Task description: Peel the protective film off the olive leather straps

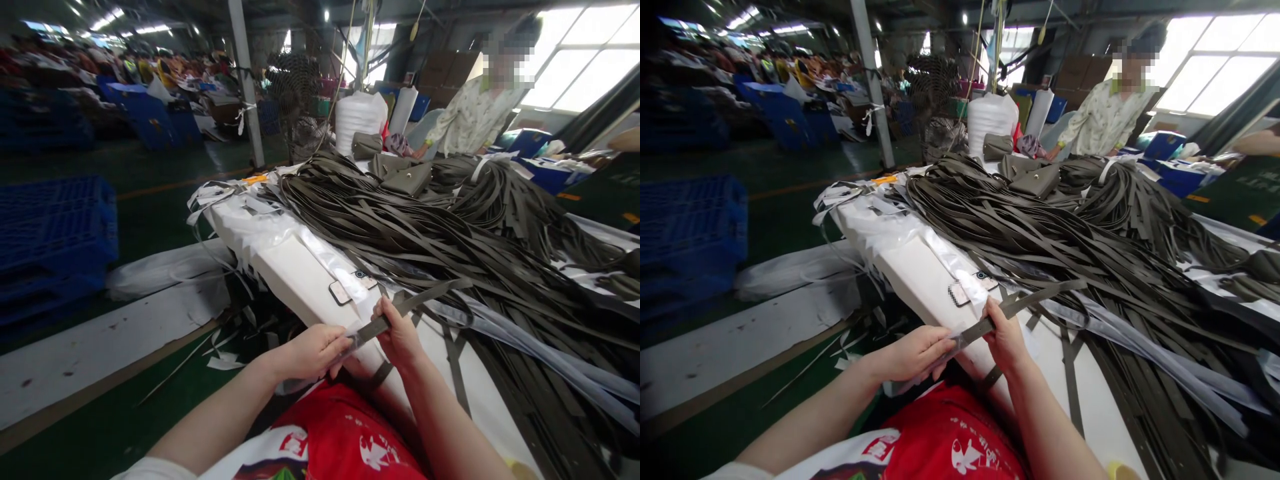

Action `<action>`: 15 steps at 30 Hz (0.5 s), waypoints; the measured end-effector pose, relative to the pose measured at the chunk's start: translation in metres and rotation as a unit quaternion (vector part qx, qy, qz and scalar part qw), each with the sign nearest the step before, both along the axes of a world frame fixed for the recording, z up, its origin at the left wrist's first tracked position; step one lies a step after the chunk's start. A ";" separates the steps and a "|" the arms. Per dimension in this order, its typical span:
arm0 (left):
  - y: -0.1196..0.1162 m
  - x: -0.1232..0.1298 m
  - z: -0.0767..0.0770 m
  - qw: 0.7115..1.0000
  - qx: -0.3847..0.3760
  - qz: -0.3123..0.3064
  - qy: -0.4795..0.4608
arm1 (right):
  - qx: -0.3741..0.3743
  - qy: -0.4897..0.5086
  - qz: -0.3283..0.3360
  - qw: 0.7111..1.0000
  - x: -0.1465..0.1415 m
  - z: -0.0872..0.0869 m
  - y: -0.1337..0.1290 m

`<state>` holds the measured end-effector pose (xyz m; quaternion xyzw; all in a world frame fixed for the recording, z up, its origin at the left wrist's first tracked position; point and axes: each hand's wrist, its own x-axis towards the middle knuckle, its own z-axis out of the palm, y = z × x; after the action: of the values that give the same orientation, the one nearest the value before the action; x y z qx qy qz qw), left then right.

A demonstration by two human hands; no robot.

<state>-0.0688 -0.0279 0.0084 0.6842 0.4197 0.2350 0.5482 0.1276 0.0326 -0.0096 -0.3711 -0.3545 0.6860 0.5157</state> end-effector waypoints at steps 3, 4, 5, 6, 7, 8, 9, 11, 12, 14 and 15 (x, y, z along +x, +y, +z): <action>0.003 0.010 -0.013 0.999 -0.024 0.010 -0.032 | 0.081 -0.137 -0.078 0.984 0.002 -0.006 0.001; 0.004 0.015 -0.016 0.998 -0.026 0.027 -0.049 | 0.107 -0.179 -0.074 0.975 0.002 -0.007 -0.001; 0.005 0.021 -0.020 0.997 -0.025 0.042 -0.066 | 0.128 -0.214 -0.054 0.967 0.001 -0.008 -0.005; 0.007 0.027 -0.022 0.995 -0.021 0.057 -0.080 | 0.139 -0.237 -0.018 0.961 0.001 -0.008 -0.009; 0.008 0.032 -0.024 0.993 -0.016 0.071 -0.088 | 0.139 -0.248 0.028 0.958 -0.001 -0.008 -0.014; 0.009 0.037 -0.025 0.993 -0.010 0.081 -0.089 | 0.129 -0.245 0.073 0.958 -0.001 -0.006 -0.018; 0.010 0.039 -0.026 0.993 -0.005 0.086 -0.082 | 0.111 -0.225 0.105 0.962 0.000 -0.003 -0.020; 0.011 0.038 -0.027 0.995 0.000 0.078 -0.057 | 0.081 -0.152 0.104 0.980 0.007 0.005 -0.017; 0.012 0.036 -0.028 0.997 -0.002 0.066 -0.046 | 0.078 -0.115 0.075 0.988 0.013 0.011 -0.012; 0.016 0.030 -0.028 0.999 -0.015 0.039 -0.027 | 0.090 -0.052 -0.014 0.994 0.029 0.024 0.001; 0.018 0.028 -0.028 0.999 -0.023 0.030 -0.021 | 0.098 -0.036 -0.055 0.993 0.037 0.030 0.006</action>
<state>-0.0412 -0.0097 -0.0198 0.6536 0.4336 0.2556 0.5653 0.1643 0.0390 0.0209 -0.3624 -0.4175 0.6047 0.5733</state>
